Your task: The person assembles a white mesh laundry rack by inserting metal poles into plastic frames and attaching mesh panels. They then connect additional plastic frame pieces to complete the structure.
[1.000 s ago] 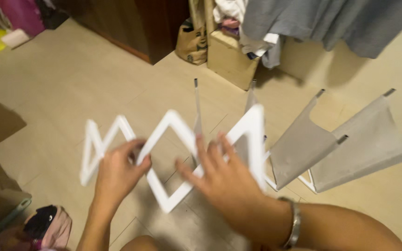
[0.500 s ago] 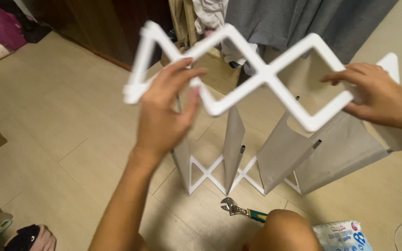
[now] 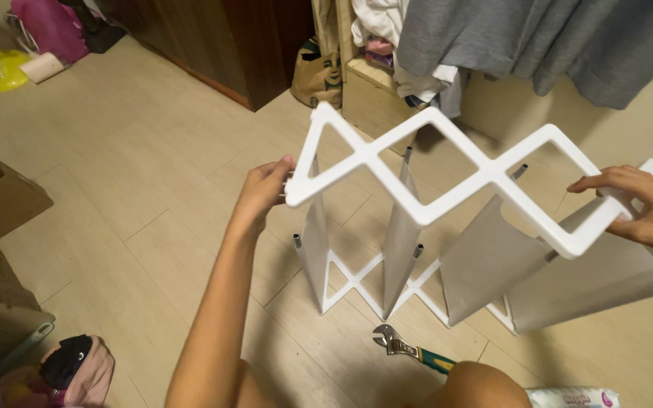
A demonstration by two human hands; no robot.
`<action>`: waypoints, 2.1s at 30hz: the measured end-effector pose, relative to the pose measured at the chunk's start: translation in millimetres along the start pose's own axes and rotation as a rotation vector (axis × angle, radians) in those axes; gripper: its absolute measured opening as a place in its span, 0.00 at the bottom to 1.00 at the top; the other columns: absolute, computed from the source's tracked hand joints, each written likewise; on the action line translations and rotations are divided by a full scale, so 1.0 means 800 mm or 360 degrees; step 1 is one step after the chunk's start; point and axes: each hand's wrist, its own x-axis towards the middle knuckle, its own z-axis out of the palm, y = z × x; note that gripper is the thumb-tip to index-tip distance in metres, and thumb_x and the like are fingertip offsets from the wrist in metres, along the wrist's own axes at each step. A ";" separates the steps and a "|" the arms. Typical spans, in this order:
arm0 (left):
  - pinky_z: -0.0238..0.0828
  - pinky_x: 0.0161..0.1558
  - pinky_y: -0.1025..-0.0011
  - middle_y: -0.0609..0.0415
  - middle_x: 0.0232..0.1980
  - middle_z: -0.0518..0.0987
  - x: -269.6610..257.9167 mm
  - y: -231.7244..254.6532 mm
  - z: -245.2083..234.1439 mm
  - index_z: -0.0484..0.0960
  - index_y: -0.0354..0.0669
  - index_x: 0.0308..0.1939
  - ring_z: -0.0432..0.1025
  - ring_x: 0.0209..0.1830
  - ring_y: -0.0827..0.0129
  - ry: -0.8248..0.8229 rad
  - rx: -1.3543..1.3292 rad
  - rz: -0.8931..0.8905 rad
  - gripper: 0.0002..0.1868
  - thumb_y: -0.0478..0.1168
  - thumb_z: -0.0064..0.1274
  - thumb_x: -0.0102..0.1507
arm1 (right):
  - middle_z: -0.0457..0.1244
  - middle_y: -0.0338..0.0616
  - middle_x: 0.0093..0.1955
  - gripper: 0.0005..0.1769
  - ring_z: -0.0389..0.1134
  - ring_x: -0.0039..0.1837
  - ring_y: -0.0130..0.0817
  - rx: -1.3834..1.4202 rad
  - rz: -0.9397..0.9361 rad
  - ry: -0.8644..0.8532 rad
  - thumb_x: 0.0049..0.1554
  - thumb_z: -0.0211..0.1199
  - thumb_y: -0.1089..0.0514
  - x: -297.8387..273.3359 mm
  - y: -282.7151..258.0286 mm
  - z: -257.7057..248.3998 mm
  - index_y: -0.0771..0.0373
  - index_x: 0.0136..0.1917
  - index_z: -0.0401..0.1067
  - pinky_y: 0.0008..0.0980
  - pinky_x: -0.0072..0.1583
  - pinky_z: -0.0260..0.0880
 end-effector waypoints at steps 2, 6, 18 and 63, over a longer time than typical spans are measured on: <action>0.72 0.38 0.71 0.51 0.37 0.82 0.009 -0.001 0.004 0.84 0.34 0.51 0.74 0.33 0.72 -0.0091 -0.0290 0.0026 0.25 0.54 0.46 0.70 | 0.70 0.31 0.62 0.32 0.71 0.60 0.29 0.0080 -0.0005 0.0028 0.43 0.77 0.57 0.000 -0.006 -0.002 0.47 0.61 0.75 0.35 0.64 0.74; 0.71 0.29 0.73 0.50 0.34 0.82 0.018 0.007 0.007 0.81 0.34 0.50 0.72 0.25 0.71 -0.0261 -0.0843 -0.0085 0.27 0.56 0.39 0.71 | 0.69 0.31 0.62 0.32 0.67 0.65 0.30 0.0028 -0.0251 -0.0008 0.42 0.76 0.59 0.006 -0.019 -0.006 0.49 0.62 0.74 0.36 0.71 0.65; 0.69 0.23 0.74 0.53 0.34 0.78 0.031 0.006 0.028 0.75 0.36 0.61 0.74 0.23 0.74 -0.0221 -0.0377 -0.0117 0.21 0.42 0.47 0.66 | 0.68 0.29 0.63 0.37 0.65 0.68 0.30 -0.0234 -0.0255 -0.0192 0.42 0.77 0.58 0.019 -0.004 -0.001 0.42 0.65 0.73 0.38 0.72 0.66; 0.67 0.26 0.73 0.54 0.29 0.78 0.091 -0.030 0.066 0.81 0.35 0.40 0.69 0.24 0.72 0.0056 -0.0742 -0.0125 0.13 0.43 0.60 0.63 | 0.67 0.36 0.62 0.41 0.68 0.63 0.38 -0.0746 -0.0255 -0.0134 0.45 0.74 0.61 -0.002 -0.023 0.013 0.37 0.70 0.69 0.39 0.68 0.66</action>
